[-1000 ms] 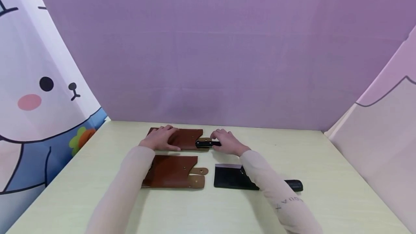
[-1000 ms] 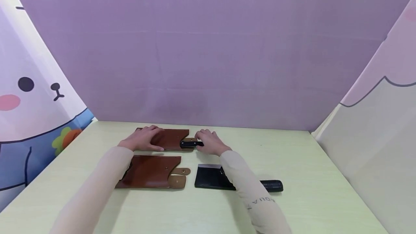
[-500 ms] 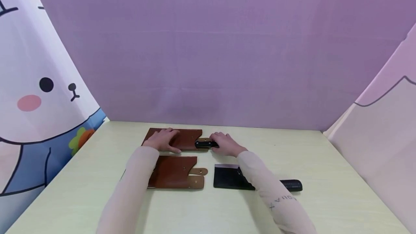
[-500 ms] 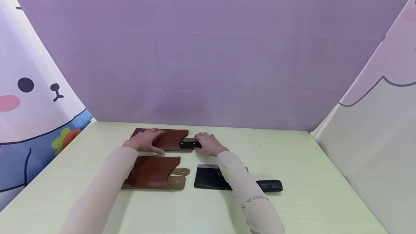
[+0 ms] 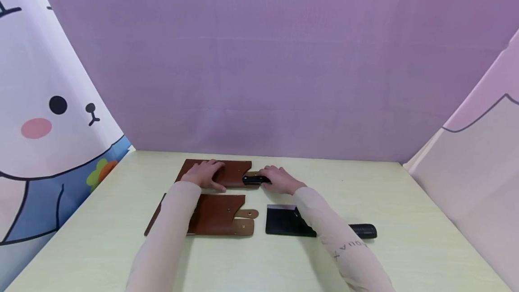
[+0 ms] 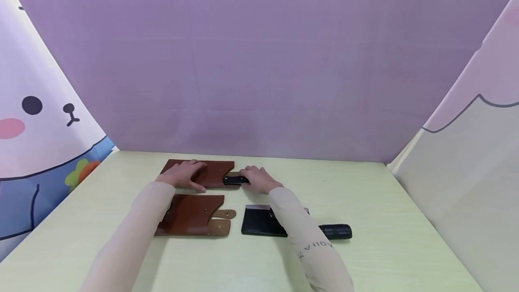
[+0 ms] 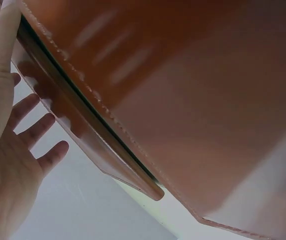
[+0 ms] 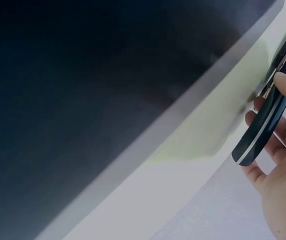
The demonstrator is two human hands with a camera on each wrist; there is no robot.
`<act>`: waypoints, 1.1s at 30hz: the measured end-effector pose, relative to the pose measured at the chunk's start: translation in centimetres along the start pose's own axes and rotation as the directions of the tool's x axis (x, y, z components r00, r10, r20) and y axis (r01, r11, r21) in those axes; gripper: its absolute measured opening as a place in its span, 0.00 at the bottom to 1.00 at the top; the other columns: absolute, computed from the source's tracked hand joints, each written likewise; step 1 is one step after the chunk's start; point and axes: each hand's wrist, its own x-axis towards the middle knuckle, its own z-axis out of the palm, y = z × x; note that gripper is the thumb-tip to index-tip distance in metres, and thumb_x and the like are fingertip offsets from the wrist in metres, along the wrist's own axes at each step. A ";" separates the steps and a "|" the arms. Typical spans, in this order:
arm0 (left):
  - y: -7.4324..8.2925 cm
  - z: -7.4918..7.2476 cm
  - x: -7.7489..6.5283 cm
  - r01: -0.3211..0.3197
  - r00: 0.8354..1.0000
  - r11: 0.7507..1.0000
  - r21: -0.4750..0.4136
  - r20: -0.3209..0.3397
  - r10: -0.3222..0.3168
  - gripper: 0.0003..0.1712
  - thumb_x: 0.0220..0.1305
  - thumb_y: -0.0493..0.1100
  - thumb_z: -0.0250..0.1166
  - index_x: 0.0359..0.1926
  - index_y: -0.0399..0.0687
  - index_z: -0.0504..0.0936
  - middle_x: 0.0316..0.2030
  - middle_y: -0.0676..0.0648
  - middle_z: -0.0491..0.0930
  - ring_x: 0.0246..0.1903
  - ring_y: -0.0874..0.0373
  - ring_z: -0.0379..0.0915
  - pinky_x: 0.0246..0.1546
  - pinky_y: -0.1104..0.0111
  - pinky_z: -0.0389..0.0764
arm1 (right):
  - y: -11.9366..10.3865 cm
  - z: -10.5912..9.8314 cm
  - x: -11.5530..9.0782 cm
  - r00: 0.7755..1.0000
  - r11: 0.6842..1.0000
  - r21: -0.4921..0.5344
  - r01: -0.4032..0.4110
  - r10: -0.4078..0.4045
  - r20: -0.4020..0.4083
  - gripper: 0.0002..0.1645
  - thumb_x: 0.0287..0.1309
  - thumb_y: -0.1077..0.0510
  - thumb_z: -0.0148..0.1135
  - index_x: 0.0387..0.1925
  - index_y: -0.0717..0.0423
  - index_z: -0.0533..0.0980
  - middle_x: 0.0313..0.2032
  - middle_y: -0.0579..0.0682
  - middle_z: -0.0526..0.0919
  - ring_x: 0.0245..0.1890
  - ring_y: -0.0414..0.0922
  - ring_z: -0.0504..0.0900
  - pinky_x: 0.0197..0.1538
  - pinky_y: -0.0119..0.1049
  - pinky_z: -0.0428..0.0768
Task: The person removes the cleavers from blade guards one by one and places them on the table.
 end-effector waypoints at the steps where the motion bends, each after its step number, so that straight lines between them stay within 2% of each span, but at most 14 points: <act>1: 0.0 0.0 0.1 -0.002 1.000 1.000 0.004 0.000 0.002 0.51 0.44 0.65 0.67 0.66 0.48 0.61 0.64 0.39 0.61 0.63 0.39 0.57 0.59 0.42 0.58 | 0.0 0.0 0.0 1.000 1.000 0.001 -0.002 0.002 0.005 0.18 0.58 0.59 0.57 0.52 0.54 0.73 0.45 0.52 0.77 0.48 0.49 0.74 0.49 0.50 0.70; 10: -0.1 0.1 0.4 -0.001 1.000 1.000 0.014 -0.007 0.001 0.55 0.43 0.66 0.68 0.68 0.49 0.57 0.66 0.38 0.56 0.64 0.37 0.54 0.60 0.42 0.57 | -0.1 -0.2 0.0 1.000 1.000 0.012 -0.001 0.001 0.018 0.20 0.58 0.61 0.58 0.53 0.53 0.73 0.47 0.53 0.76 0.51 0.50 0.74 0.53 0.54 0.69; 28: -0.5 0.3 1.1 -0.019 1.000 0.999 0.051 -0.004 0.019 0.60 0.39 0.68 0.69 0.69 0.51 0.53 0.68 0.39 0.52 0.67 0.38 0.47 0.61 0.44 0.56 | 0.2 -0.1 0.0 0.998 0.998 -0.012 0.061 -0.061 -0.019 0.22 0.56 0.60 0.61 0.53 0.52 0.73 0.47 0.50 0.76 0.51 0.48 0.74 0.50 0.49 0.70; 33: -0.5 0.3 1.2 -0.049 0.998 0.996 0.073 -0.026 0.051 0.61 0.38 0.69 0.69 0.69 0.51 0.53 0.68 0.38 0.52 0.66 0.37 0.47 0.61 0.44 0.56 | 0.3 -0.1 0.0 0.998 0.998 -0.018 0.062 -0.063 -0.023 0.22 0.55 0.60 0.61 0.53 0.51 0.73 0.47 0.50 0.76 0.51 0.48 0.74 0.50 0.50 0.70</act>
